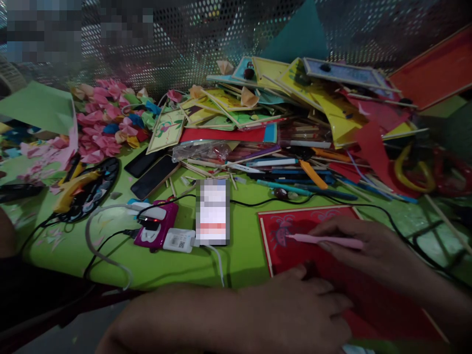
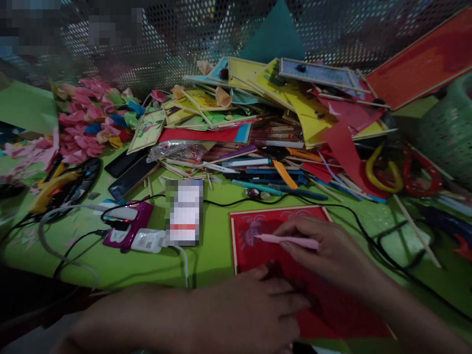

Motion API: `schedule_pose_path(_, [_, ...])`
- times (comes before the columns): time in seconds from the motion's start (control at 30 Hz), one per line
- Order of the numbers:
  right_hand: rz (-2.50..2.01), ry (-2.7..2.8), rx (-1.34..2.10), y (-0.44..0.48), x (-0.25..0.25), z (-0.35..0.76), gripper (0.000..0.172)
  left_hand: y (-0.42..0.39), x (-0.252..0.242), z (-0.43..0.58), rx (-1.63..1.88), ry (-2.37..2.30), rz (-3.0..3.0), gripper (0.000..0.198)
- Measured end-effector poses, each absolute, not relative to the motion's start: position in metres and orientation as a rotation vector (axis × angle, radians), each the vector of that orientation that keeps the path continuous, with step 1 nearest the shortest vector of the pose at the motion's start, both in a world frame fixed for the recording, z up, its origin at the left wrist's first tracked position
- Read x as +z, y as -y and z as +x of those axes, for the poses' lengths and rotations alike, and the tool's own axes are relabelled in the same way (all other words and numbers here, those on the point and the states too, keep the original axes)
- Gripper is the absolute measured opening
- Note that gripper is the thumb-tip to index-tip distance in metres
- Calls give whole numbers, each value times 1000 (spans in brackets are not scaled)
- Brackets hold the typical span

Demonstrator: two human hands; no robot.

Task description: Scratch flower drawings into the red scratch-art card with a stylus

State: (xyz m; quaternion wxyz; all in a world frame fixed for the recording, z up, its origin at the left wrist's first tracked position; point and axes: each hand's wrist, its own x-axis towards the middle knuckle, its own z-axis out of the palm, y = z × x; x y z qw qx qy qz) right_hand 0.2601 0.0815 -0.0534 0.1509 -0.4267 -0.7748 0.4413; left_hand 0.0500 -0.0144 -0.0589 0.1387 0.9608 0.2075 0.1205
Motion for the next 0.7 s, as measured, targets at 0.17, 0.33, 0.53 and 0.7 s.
schedule_pose_path(0.17, [-1245, 2225, 1246, -81, -52, 260, 26, 14, -56, 50, 318, -604, 2752, 39])
schedule_pose_path(0.33, [-1240, 2283, 1206, -84, -56, 264, 26, 14, -58, 50, 329, -617, 2760, 39])
schedule_pose_path(0.53, [-1281, 2283, 1176, -86, -55, 267, 29, 16, -62, 51, 337, -609, 2769, 40])
schedule_pose_path(0.7, [-1338, 2183, 1192, -82, -47, 263, 30, 16, -60, 52, 330, -609, 2771, 41])
